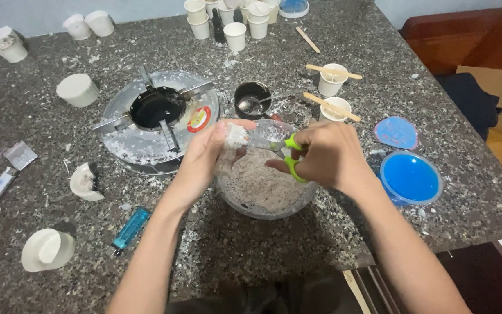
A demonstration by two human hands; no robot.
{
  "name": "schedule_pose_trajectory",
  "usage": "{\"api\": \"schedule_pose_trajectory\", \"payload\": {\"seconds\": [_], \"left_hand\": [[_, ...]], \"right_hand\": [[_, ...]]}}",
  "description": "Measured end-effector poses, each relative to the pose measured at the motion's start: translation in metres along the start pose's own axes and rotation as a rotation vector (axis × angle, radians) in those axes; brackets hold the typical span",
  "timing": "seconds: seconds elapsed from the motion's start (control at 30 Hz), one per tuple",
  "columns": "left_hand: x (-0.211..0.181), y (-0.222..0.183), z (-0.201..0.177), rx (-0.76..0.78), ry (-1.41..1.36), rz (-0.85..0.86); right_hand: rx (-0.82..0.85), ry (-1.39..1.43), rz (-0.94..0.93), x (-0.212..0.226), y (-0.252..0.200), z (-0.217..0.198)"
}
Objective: Cutting small pieces of wax material using scissors and collecting them in a bowl for candle making.
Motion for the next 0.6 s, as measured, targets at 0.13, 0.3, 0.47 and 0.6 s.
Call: {"api": "schedule_pose_trajectory", "payload": {"seconds": [0.13, 0.3, 0.47, 0.6], "left_hand": [[0.010, 0.003, -0.005, 0.005, 0.033, 0.008], [0.004, 0.003, -0.007, -0.021, 0.036, 0.004], [0.000, 0.001, -0.007, -0.061, 0.020, -0.028], [-0.011, -0.001, -0.004, -0.059, 0.008, -0.012]], "right_hand": [[-0.066, 0.000, -0.038, -0.010, 0.000, 0.006], [-0.108, 0.000, -0.047, -0.018, -0.002, 0.008], [-0.152, -0.048, -0.039, -0.024, 0.000, 0.006], [-0.113, -0.036, -0.009, -0.016, -0.001, -0.001]]}}
Point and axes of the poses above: each hand's wrist, its own y-axis towards the middle knuckle, its own z-axis out of the palm, x = y × z, the point moved 2 cm from there along y, towards the middle knuckle, and after that the axes turned 7 degrees about -z, right-handed, at the moved point
